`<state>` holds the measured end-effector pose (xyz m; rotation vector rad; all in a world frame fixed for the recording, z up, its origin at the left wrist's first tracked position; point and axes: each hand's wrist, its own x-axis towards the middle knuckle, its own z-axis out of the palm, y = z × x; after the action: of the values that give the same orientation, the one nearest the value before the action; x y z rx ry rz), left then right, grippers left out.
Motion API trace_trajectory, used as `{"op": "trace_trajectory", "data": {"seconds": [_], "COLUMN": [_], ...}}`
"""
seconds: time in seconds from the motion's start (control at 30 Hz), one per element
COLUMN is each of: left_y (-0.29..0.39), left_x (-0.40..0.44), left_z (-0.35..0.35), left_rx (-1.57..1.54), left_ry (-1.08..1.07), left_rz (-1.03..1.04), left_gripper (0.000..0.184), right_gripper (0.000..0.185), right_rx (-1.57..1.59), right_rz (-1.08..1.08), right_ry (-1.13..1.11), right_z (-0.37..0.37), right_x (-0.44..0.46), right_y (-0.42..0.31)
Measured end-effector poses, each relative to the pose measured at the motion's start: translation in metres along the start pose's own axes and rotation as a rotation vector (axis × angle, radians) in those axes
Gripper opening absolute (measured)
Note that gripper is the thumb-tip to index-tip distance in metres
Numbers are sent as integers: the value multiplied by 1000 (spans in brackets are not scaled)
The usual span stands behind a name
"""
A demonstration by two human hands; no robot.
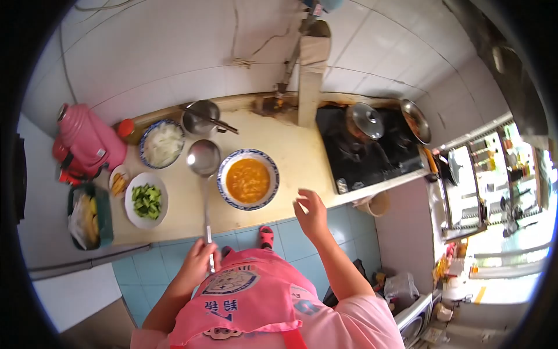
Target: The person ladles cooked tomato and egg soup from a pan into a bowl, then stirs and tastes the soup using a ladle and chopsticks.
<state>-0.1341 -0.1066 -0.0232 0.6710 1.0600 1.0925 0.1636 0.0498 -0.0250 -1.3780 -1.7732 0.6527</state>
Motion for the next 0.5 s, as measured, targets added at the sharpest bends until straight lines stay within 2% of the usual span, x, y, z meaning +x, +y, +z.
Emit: {"op": "trace_trajectory", "data": {"seconds": [0.07, 0.2, 0.27, 0.37, 0.5], "left_y": [4, 1, 0, 0, -14], "left_x": [-7, -11, -17, -14, -7], "left_z": [-8, -15, -18, -16, -11], "left_rx": [74, 104, 103, 81, 15], "left_ry": [101, 130, 172, 136, 152], "left_rz": [-40, -47, -62, -135, -195], "left_gripper": [16, 16, 16, 16, 18], "right_gripper": [34, 43, 49, 62, 67], "right_rx": [76, -59, -82, -145, -140], "right_rz": [6, -163, -168, -190, -238], "right_ry": [4, -8, -27, -91, -206], "right_z": [14, 43, 67, 108, 155], "right_x": [34, 107, 143, 197, 238], "right_y": [25, 14, 15, 20, 10]}}
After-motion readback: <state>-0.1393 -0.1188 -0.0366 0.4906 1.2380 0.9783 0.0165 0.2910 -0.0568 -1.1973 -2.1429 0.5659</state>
